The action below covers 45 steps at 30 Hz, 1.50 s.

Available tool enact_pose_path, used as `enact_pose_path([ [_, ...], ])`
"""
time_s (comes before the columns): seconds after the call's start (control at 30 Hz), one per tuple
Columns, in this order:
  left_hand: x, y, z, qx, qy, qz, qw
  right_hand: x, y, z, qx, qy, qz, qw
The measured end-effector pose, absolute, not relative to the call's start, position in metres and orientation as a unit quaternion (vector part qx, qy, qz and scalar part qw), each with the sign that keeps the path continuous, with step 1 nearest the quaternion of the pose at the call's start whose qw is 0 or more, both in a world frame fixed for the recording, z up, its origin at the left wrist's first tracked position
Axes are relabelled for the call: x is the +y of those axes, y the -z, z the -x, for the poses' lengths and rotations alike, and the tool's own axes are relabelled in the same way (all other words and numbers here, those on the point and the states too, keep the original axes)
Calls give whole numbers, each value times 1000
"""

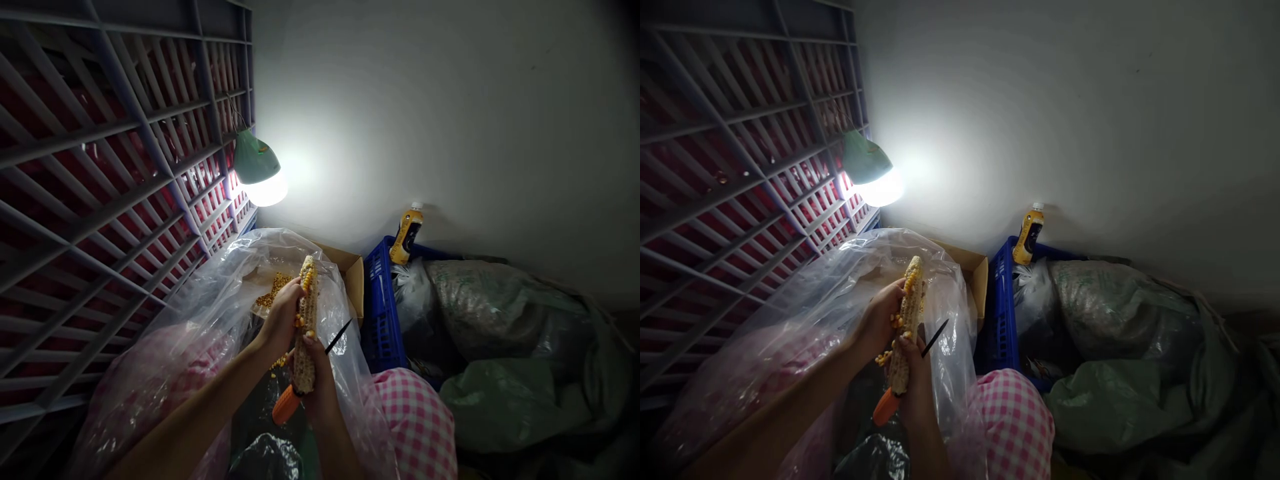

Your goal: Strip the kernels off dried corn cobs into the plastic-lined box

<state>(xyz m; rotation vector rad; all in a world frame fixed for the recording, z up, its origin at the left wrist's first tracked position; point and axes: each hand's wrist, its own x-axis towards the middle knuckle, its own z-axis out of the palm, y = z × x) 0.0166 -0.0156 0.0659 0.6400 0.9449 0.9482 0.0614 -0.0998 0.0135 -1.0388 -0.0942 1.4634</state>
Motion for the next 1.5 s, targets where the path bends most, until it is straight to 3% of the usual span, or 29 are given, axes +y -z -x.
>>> enact_pose_path([
  [1.5, -13, -60, -19, 435, -431, -259, 748, -98, -5, -60, -76, -623, 476, 616],
])
